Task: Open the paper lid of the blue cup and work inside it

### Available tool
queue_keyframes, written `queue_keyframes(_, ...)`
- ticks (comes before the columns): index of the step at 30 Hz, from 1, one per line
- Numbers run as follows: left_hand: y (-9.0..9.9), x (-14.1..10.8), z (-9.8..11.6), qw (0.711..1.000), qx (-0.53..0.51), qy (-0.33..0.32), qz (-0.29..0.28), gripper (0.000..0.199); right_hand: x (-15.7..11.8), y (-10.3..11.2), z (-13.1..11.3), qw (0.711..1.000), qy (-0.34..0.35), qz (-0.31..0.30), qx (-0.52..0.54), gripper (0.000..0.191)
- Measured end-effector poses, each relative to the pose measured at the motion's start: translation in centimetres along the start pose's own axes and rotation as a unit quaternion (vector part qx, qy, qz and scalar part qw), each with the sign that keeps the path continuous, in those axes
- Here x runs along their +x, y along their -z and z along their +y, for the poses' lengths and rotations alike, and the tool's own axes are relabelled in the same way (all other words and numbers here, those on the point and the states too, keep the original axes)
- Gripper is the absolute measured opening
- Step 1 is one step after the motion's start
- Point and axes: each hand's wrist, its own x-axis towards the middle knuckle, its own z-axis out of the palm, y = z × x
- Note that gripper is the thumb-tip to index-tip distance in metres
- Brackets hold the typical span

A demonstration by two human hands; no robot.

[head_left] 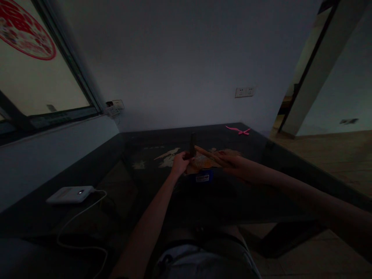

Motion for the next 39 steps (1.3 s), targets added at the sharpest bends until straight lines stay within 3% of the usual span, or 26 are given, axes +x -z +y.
queue_keyframes(9, -0.1, 0.0, 0.0, 1.000, -0.005, 0.019, -0.005, 0.011, -0.4, 0.3, -1.2, 1.000, -0.004, 0.023, 0.004, 0.046)
queue_keyframes(15, -0.2, 0.1, -0.1, 1.000, -0.007, 0.020, -0.010, 0.012, 0.3, -0.3, -0.3, 0.999, 0.016, 0.016, -0.025, 0.046)
queue_keyframes(22, -0.1, -0.1, 0.2, 1.000, -0.003, 0.020, -0.014, 0.009, -0.1, 0.5, -0.6, 1.000, 0.007, 0.021, -0.010, 0.044)
queue_keyframes(30, 0.1, -0.2, 0.7, 1.000, 0.001, 0.015, -0.013, 0.010, 0.6, -0.4, 0.7, 1.000, 0.007, 0.029, -0.007, 0.043)
queue_keyframes(39, -0.1, 0.1, -0.2, 1.000, 0.002, 0.016, -0.016, 0.012, 0.2, -0.2, -0.1, 1.000, 0.007, 0.018, 0.005, 0.042)
